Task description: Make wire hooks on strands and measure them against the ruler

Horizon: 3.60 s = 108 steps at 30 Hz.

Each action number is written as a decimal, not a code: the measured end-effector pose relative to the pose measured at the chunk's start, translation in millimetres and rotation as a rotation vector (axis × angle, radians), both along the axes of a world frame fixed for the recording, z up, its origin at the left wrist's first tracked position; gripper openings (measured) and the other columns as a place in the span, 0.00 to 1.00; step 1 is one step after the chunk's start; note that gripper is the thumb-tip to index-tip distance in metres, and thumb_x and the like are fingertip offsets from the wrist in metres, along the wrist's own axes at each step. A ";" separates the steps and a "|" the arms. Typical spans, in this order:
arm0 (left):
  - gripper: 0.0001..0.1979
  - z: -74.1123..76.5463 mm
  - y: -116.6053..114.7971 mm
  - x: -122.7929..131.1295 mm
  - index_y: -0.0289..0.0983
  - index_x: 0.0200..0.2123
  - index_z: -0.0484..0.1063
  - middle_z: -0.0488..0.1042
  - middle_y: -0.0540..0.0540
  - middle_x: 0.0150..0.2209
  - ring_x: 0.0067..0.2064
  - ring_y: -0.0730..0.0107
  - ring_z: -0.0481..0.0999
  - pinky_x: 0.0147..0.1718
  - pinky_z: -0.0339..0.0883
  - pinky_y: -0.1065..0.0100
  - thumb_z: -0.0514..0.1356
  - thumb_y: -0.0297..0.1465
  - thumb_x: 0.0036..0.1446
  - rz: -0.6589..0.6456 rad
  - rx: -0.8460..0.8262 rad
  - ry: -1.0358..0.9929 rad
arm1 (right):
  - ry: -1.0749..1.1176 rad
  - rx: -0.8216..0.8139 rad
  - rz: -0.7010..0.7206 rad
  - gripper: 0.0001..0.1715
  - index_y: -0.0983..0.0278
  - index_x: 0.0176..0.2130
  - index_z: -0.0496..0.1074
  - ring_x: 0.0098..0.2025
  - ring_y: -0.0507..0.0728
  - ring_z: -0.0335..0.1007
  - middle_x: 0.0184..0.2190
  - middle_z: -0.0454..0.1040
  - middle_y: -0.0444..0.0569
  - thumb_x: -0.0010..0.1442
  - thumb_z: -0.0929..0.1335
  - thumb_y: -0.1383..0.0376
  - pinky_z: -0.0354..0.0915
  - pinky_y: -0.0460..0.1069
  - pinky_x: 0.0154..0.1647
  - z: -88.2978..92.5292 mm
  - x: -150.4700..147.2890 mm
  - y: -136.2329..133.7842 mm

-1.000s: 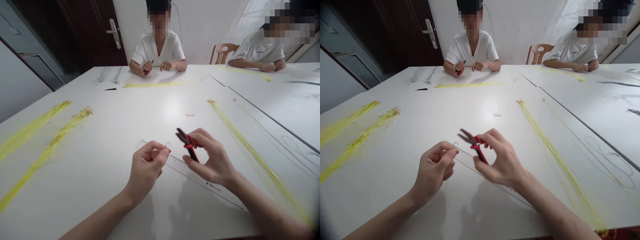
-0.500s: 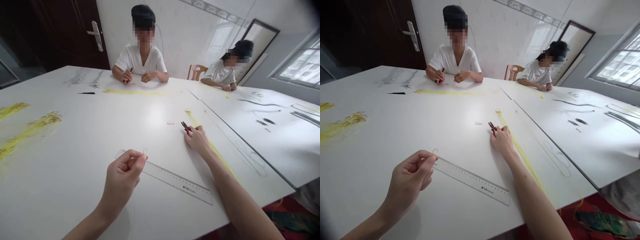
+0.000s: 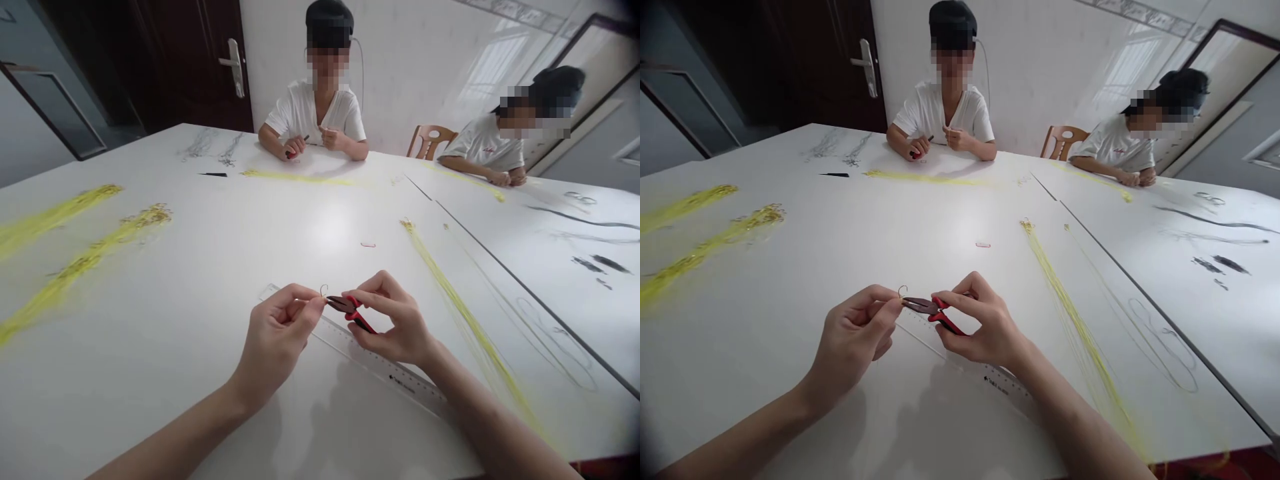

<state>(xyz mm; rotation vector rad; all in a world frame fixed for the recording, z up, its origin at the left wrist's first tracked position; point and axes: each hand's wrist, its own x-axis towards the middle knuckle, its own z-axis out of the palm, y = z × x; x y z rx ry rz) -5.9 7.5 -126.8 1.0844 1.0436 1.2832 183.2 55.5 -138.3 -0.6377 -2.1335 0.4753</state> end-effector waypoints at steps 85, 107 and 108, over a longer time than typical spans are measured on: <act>0.19 4.8 4.2 2.4 0.37 0.27 0.67 0.39 0.59 0.18 0.19 0.81 0.38 0.14 0.38 0.79 0.64 0.47 0.45 0.219 -0.167 0.005 | -0.770 0.013 -0.348 0.28 0.64 0.42 0.70 0.40 0.58 0.66 0.39 0.71 0.51 0.50 0.69 0.46 0.65 0.51 0.38 -5.6 -20.6 -17.2; 0.16 22.3 -0.2 -1.6 0.36 0.24 0.65 0.40 0.61 0.16 0.19 0.83 0.36 0.16 0.33 0.76 0.61 0.42 0.49 0.304 -0.030 -0.064 | -0.290 0.653 -0.809 0.25 0.66 0.56 0.62 0.27 0.50 0.60 0.32 0.65 0.49 0.58 0.61 0.76 0.59 0.45 0.24 21.8 1.8 -20.2; 0.15 21.7 0.7 -2.9 0.36 0.24 0.65 0.39 0.62 0.16 0.19 0.83 0.35 0.16 0.33 0.76 0.62 0.42 0.49 0.294 -0.037 -0.064 | -0.268 0.656 -0.770 0.28 0.65 0.58 0.59 0.29 0.50 0.61 0.34 0.64 0.50 0.59 0.61 0.76 0.61 0.45 0.25 23.7 5.9 -17.9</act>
